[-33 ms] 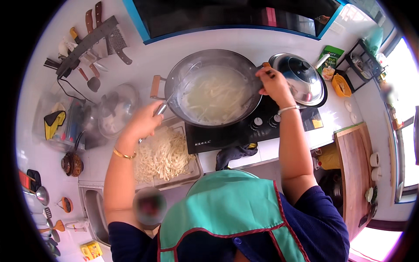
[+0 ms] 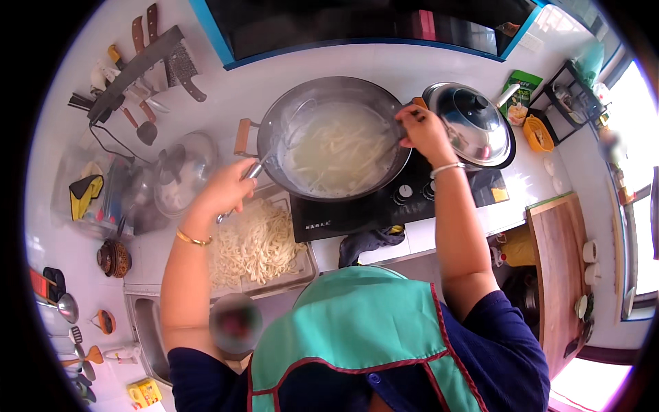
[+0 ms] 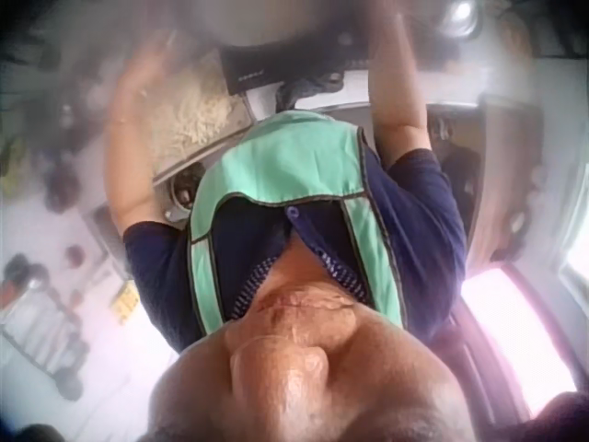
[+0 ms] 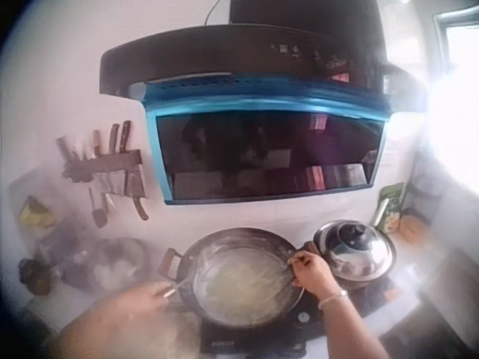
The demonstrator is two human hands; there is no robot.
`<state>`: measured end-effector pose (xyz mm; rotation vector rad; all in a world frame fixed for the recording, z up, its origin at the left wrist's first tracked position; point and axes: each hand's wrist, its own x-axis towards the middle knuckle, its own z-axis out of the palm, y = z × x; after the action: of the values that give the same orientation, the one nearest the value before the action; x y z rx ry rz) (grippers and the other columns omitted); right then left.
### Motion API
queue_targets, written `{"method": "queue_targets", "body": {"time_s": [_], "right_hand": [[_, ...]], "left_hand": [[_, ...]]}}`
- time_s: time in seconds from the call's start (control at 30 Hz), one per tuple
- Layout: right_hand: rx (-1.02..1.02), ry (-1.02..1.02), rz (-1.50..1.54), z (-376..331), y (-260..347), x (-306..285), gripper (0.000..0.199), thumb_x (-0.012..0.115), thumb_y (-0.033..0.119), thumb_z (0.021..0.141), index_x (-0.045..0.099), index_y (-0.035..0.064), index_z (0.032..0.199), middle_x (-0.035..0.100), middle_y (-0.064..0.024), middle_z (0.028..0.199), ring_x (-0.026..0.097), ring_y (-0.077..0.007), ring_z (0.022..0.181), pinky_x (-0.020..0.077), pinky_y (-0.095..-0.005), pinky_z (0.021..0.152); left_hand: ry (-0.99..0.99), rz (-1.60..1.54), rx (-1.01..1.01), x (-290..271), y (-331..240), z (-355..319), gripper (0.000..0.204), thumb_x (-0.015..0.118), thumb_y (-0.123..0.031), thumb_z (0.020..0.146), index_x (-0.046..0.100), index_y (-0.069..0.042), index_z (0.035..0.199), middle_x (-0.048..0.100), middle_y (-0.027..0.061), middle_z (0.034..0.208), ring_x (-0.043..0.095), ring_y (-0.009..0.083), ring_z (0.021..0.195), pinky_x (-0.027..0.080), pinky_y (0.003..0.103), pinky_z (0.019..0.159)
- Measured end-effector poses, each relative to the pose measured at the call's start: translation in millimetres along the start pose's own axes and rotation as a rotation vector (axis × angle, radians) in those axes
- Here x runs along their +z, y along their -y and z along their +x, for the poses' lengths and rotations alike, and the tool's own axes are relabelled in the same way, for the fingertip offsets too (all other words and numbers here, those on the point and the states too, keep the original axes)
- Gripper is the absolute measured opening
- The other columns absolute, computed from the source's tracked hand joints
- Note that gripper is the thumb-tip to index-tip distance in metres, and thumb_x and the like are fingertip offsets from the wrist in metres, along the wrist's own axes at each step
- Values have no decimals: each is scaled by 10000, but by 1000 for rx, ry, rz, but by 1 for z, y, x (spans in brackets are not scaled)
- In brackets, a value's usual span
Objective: The person prepares and cooks noodles, first wiping a cutting board and then using chopsticks and a strainer to stir and remove noodles from boiling water in a pan, placing them onto a metal tray.
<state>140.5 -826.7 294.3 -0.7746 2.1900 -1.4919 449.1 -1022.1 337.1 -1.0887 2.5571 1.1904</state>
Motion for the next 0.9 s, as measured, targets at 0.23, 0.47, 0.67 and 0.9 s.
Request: {"method": "queue_targets", "body": {"time_s": [0.23,0.47,0.67,0.9], "right_hand": [[-24,155,382,17,13,39,225,497,165,893,626,-19,889,618,-50,805,620,-128,597,479,-244,572],[-523,629,52,-18,18,60,192,585,208,859,665,36,890,661,-105,773,613,-211,619,486,-304,627],[-441,421,-46,-4,36,0,287,573,237,862,648,-24,770,660,-99,818,592,-206,628,469,-282,588],[-454,356,-216,19,5,23,282,582,260,834,655,-12,838,628,-175,727,621,-265,693,467,-327,651]], "left_hand": [[151,-203,-116,-9,-9,8,514,500,-139,835,412,4,1321,608,86,743,537,118,447,438,250,430],[87,104,-145,-21,-47,0,496,478,-122,821,436,11,1296,611,95,742,548,133,442,445,274,428],[170,111,-230,-18,-37,-2,464,455,-124,830,451,14,1273,609,103,719,567,145,450,455,278,425],[288,49,-251,-18,-48,8,414,428,-150,873,455,16,1252,606,98,682,576,146,454,481,272,427]]}}
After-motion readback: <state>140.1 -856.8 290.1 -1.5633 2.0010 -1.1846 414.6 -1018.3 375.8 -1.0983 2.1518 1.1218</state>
